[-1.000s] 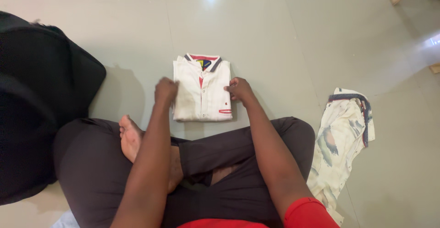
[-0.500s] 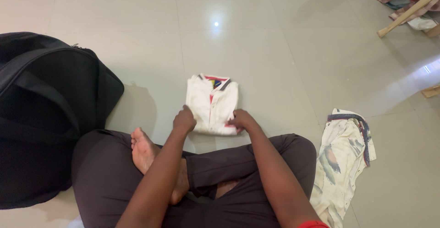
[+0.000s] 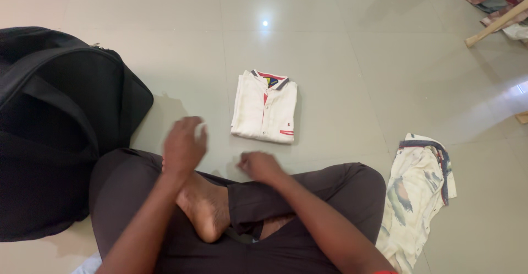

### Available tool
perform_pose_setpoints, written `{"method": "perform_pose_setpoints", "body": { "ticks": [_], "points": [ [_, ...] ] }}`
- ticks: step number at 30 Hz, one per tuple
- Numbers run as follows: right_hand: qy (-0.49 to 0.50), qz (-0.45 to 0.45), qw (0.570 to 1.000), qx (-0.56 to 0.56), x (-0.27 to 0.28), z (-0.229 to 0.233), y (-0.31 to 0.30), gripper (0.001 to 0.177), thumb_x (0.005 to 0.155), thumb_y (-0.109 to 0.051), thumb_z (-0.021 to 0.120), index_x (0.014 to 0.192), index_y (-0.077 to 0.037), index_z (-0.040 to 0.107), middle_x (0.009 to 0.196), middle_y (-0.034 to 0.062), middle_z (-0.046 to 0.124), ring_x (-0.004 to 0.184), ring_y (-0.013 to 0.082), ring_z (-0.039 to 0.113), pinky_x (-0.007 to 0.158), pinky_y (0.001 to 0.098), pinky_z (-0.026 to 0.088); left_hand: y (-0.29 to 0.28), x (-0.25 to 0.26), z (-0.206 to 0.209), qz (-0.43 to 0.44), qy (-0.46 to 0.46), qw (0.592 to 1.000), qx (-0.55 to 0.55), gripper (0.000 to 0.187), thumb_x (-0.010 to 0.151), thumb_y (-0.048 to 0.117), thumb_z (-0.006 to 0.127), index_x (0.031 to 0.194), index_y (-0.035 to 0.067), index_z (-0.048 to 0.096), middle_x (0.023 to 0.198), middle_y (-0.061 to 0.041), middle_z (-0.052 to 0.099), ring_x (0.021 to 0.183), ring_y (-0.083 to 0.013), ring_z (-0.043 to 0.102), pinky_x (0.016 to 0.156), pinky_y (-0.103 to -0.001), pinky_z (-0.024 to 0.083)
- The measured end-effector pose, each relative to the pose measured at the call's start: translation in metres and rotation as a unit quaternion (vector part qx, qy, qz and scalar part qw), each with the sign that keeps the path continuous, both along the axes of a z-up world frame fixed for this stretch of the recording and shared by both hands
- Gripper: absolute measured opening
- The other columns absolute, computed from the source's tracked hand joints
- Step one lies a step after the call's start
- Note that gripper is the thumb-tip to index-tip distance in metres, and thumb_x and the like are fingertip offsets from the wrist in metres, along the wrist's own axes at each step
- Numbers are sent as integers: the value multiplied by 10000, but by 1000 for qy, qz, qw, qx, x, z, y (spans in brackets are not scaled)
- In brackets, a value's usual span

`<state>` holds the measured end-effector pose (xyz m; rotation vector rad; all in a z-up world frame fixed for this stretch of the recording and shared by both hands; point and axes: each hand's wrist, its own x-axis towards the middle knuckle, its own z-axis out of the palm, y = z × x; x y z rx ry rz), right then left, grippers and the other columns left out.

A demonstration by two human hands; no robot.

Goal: The person folds a shirt on the floor and then places it inside a bag.

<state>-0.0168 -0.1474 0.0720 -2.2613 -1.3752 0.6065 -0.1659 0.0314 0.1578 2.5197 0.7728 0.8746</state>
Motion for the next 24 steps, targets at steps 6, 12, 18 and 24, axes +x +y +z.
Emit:
{"method": "perform_pose_setpoints", "body": {
  "ticks": [6,12,18,24],
  "points": [
    [47,105,989,-89,-46,-1,21,382,980,-483,577,963,-132,726,913,134,739,893,377,702,772,513,536,48,-121,23,69,14,997,43,209,975,151,701,1152,43,678,1185,-161,689,1160,-354,630,1027,-460,481],
    [38,124,977,-168,-29,-26,20,464,948,-543,541,1001,-138,759,1004,137,757,966,373,706,839,503,541,59,-229,-56,55,-107,968,-220,480,1102,282,452,1493,4,477,1543,-238,476,1435,-309,434,1163,-399,314],
    [95,149,967,-181,-53,-7,15,649,1052,-606,319,1184,-138,748,1089,195,744,1014,411,682,913,514,511,63,-286,-152,180,-72,930,-313,423,1154,264,392,1449,14,565,1410,-209,612,1317,-312,563,1107,-397,407],
    [38,130,986,-98,-84,45,-18,604,1022,-580,372,1009,-45,654,908,210,722,890,424,682,786,542,511,76,-305,-226,157,-69,980,-100,439,1067,182,479,1460,7,565,1373,-239,638,1233,-374,620,1056,-402,479]
  ]
}}
